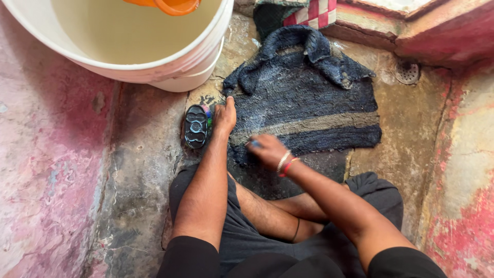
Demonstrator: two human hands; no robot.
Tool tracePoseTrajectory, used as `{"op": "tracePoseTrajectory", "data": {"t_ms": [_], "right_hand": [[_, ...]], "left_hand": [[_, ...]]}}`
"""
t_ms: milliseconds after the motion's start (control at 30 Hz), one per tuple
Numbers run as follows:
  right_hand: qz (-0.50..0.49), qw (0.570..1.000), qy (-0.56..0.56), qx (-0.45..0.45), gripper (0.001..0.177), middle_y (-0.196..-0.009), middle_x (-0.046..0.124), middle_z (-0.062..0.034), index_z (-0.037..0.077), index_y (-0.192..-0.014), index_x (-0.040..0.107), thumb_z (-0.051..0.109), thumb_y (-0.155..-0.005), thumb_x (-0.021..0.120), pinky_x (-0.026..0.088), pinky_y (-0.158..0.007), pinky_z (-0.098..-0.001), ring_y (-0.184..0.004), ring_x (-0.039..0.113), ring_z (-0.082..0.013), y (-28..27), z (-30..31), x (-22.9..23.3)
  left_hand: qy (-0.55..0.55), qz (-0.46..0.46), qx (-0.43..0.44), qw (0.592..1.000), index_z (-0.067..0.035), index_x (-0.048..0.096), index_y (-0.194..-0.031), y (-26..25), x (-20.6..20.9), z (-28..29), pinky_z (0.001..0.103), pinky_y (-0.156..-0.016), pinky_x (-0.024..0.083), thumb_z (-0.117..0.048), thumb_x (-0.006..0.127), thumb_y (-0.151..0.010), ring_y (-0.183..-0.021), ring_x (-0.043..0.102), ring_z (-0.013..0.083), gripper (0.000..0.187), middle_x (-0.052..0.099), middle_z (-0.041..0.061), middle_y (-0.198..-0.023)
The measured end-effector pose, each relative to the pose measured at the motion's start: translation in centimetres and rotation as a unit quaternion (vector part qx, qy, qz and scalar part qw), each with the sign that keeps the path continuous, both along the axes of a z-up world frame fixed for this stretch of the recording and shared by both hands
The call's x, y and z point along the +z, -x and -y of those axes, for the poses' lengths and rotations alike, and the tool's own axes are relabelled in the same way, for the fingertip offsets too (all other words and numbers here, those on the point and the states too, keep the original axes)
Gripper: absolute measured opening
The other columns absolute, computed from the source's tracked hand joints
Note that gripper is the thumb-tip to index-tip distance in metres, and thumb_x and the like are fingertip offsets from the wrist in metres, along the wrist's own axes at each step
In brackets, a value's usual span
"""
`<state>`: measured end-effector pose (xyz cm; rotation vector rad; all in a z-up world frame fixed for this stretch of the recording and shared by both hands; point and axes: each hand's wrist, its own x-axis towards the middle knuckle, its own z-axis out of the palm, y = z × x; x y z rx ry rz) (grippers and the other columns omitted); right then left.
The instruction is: The person washes a small rug by hand, repeatedly scrubbing soap over the surface with a small blue block and rinsing it with water from a bucket.
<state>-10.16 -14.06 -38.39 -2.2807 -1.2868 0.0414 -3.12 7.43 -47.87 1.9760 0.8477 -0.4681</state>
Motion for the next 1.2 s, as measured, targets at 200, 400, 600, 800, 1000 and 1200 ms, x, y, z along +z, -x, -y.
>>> {"op": "tracePoseTrajectory", "data": {"t_ms": [200,400,600,800,1000,1200], "right_hand": [[0.017,0.936,0.086,-0.342,0.029,-0.119,0.065,-0.0179,0.012,-0.118,0.07,0.011,-0.089,0.071,0.051,-0.089,-0.0487,-0.103,0.062,-0.0381,-4.0,11.3,-2.7],[0.022,0.835,0.068,-0.545,0.026,-0.119,0.062,-0.0239,0.006,-0.108,0.071,0.017,-0.084,0.071,0.046,-0.086,-0.047,-0.099,0.058,-0.0422,-5.1,10.5,-6.3],[-0.048,0.988,0.005,-0.146,0.026,-0.096,0.066,-0.0182,0.011,-0.113,0.072,0.005,-0.089,0.063,0.052,-0.08,-0.0494,-0.094,0.063,-0.0377,-0.7,0.0,-2.1],[0.045,0.995,-0.073,-0.05,0.032,-0.114,0.068,-0.0152,0.008,-0.117,0.069,0.004,-0.087,0.062,0.052,-0.091,-0.0467,-0.106,0.065,-0.0339,-3.9,1.7,-0.6],[0.101,0.926,0.008,-0.363,0.027,-0.112,0.065,-0.0183,0.006,-0.113,0.071,0.008,-0.086,0.067,0.051,-0.082,-0.0472,-0.096,0.061,-0.0374,-10.4,8.2,-3.3],[-0.008,0.942,0.01,-0.335,0.025,-0.114,0.067,-0.0148,0.01,-0.111,0.072,0.002,-0.088,0.066,0.052,-0.088,-0.0474,-0.099,0.062,-0.0359,-7.5,3.4,-4.2]], "left_hand": [[-0.08,0.053,-0.115,0.989,-0.013,0.071,-0.126,1.2,5.4,1.4,0.053,-0.109,0.039,-0.054,0.029,-0.1,-0.126,0.05,0.0469,0.065,0.056,0.029,-0.134],[-0.096,0.106,-0.163,0.976,-0.005,0.076,-0.114,1.6,5.8,2.4,0.052,-0.109,0.041,-0.052,0.036,-0.103,-0.124,0.054,0.0452,0.063,0.059,0.026,-0.132],[-0.076,0.08,-0.181,0.977,0.001,0.071,-0.12,1.6,4.0,2.0,0.052,-0.112,0.037,-0.051,0.032,-0.106,-0.129,0.049,0.0464,0.067,0.051,0.027,-0.142],[-0.055,0.0,-0.194,0.979,-0.01,0.065,-0.133,1.6,7.2,2.7,0.055,-0.113,0.035,-0.05,0.028,-0.103,-0.135,0.042,0.0443,0.063,0.039,0.022,-0.15],[-0.074,-0.017,-0.222,0.972,-0.01,0.061,-0.137,1.3,8.6,3.1,0.055,-0.113,0.036,-0.049,0.025,-0.104,-0.135,0.042,0.0436,0.062,0.038,0.021,-0.151],[-0.081,-0.034,-0.221,0.971,-0.012,0.062,-0.135,1.4,9.3,3.7,0.056,-0.111,0.037,-0.048,0.026,-0.103,-0.137,0.042,0.0409,0.06,0.037,0.02,-0.152]]}}
